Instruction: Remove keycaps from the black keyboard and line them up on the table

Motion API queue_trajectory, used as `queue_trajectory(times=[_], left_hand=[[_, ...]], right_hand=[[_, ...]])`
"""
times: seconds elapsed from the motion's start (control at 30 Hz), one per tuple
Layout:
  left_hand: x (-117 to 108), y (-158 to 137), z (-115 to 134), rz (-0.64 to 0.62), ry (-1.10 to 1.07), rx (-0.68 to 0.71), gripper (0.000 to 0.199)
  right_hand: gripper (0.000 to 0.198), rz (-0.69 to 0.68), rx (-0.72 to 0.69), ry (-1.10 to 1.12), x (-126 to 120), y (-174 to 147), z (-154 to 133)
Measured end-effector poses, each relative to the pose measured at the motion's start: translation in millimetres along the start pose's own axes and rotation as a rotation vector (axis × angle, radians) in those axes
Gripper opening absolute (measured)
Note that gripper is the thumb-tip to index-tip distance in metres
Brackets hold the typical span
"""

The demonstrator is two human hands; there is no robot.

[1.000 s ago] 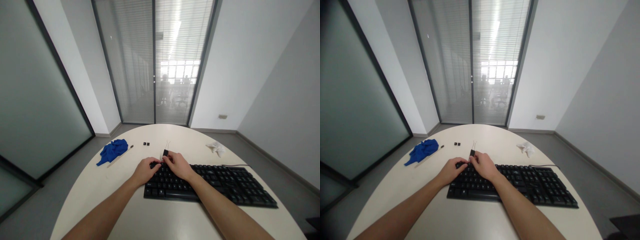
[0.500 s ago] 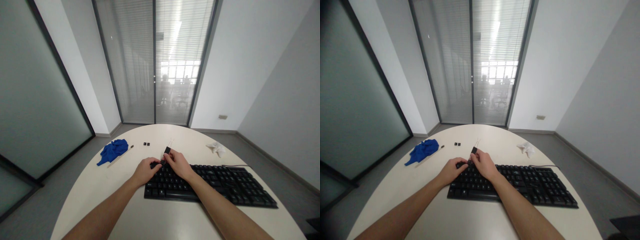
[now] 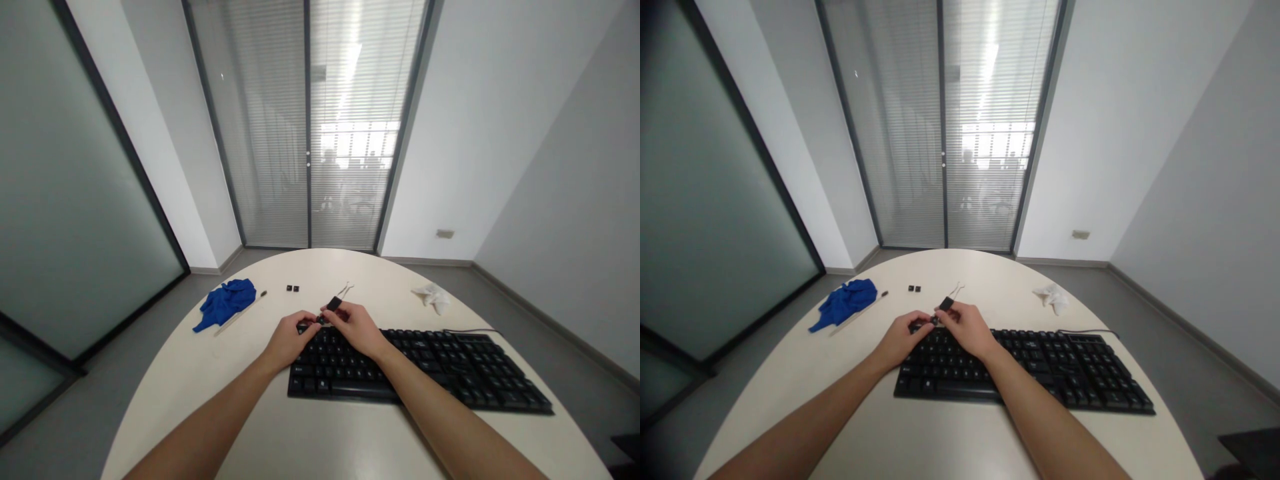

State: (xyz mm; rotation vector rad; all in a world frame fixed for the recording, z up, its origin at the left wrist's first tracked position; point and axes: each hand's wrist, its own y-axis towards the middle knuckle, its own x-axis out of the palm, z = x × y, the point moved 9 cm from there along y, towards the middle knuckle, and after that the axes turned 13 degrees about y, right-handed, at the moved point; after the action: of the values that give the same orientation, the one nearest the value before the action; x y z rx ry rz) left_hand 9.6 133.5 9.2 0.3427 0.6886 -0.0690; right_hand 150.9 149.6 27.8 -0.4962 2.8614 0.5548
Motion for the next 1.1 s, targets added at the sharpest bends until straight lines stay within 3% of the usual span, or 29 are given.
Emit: queue_trajectory(times=[0.33,0.57,1.1], left_hand=[[-8,-5,11,0.086,0.072,0.088,0.018],[-11,-15,38,0.144,0.386,0.343,0.018],[-7,-17,47,0.053,0.348,0.446,0.013]], right_hand=[[0.04,-0.005,0.093,0.189,0,4,17],[0.034,-0.038,0.069,0.292,3,3,15],[0.024,-0.047,-0.006,0.009,3,-1,0]])
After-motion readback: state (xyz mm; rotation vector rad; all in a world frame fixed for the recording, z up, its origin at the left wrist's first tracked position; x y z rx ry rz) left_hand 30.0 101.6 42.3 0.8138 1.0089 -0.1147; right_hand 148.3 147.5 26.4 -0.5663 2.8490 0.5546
